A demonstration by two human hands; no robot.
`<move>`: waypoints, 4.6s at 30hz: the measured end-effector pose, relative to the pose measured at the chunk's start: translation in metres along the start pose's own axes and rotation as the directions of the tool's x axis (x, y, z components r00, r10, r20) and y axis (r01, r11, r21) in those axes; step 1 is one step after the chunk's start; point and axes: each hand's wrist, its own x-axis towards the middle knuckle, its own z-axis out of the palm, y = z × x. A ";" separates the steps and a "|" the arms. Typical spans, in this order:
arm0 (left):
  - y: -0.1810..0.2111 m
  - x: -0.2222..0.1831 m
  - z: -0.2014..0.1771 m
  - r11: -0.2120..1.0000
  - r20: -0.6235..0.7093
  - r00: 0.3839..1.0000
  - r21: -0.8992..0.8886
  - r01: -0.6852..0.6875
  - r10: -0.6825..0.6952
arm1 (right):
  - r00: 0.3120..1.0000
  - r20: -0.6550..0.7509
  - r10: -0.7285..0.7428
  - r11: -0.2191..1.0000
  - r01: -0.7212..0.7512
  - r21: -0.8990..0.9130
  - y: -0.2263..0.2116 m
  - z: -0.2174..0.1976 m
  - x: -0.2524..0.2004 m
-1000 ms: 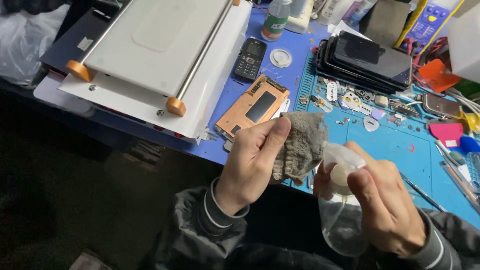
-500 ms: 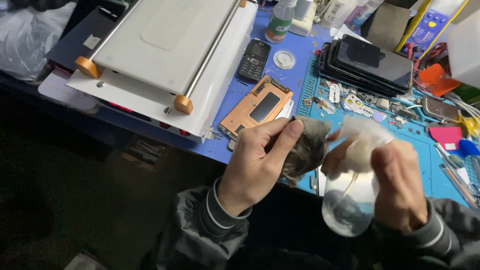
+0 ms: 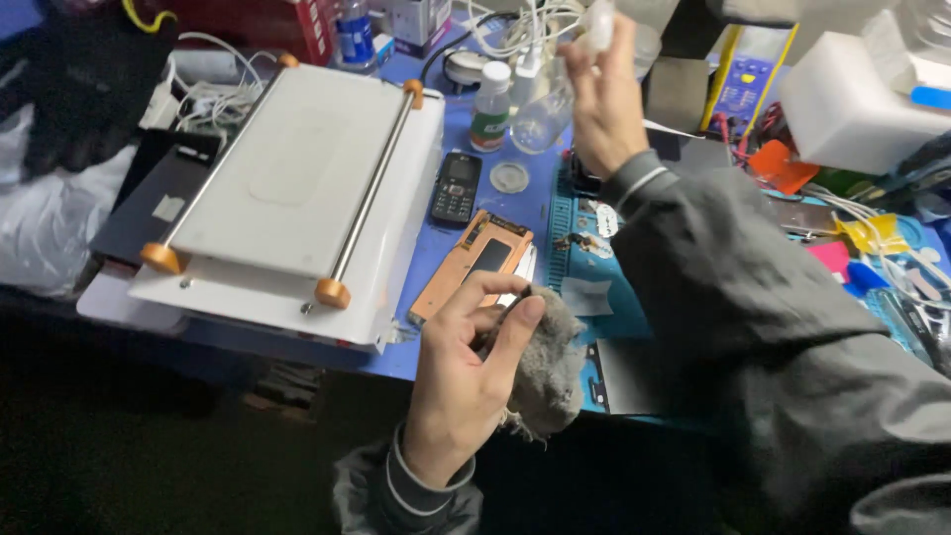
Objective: Cleaning and scraping adhesive residue from the edges of a smartphone screen during remanufacturing.
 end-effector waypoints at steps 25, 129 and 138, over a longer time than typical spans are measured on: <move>-0.007 -0.025 0.045 0.999 0.104 0.994 -0.011 0.046 -0.045 | 0.808 0.476 0.346 0.861 -0.475 0.180 -0.238 -0.127 -0.145; -0.084 -0.029 0.143 0.259 0.647 0.667 0.618 -0.742 0.368 | 0.725 0.583 0.368 0.488 0.383 -0.784 -0.183 -0.209 -0.258; -0.090 -0.030 0.142 0.259 0.647 0.660 0.611 -0.748 0.381 | 0.755 0.525 0.394 0.771 0.040 -0.636 -0.196 -0.233 -0.283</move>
